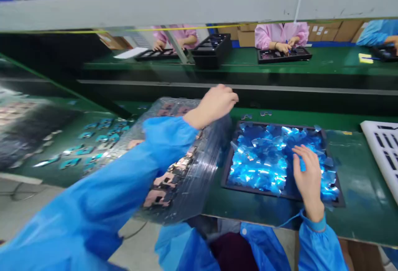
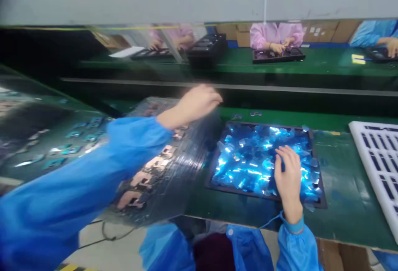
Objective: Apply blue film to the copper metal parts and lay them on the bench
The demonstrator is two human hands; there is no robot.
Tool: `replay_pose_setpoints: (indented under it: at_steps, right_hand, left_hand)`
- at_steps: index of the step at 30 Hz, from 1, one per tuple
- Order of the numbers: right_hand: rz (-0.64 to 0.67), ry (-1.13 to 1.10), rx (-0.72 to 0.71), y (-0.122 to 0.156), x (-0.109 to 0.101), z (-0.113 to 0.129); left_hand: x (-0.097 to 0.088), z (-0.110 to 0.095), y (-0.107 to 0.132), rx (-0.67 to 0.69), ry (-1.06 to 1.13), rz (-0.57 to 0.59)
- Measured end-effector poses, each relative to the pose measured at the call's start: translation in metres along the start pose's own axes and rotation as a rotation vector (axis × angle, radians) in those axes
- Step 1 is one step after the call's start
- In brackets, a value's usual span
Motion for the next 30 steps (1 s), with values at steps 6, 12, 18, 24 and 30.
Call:
replay_pose_setpoints:
  at_steps: [6, 12, 18, 24, 30]
  right_hand:
    - [0.092, -0.072, 0.031, 0.018, 0.004, 0.028]
    - [0.085, -0.088, 0.048, 0.04, -0.013, 0.037]
    - [-0.061, -0.189, 0.144, 0.013, -0.022, 0.016]
    - [-0.147, -0.505, 0.362, -0.021, -0.01, -0.006]
    - [-0.014, -0.62, 0.426, -0.005, 0.0, 0.004]
  left_hand:
    - [0.14, -0.111, -0.08, -0.024, 0.104, 0.303]
    - [0.17, -0.11, -0.094, -0.115, 0.301, 0.214]
    - [0.129, -0.121, -0.071, -0.224, 0.638, 0.134]
    - [0.087, -0.188, 0.054, -0.187, 1.252, 0.161]
    - [0.066, -0.191, 0.126, -0.211, 1.123, 0.051]
Point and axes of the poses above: each hand's wrist, its own y-axis away from the middle knuckle, its own x-axis out of the palm, z = x × y, the point moved 8 cm from there along -y, towards the middle knuckle, and after that the axes turned 14 degrees about -y, right-handed, at the moved point
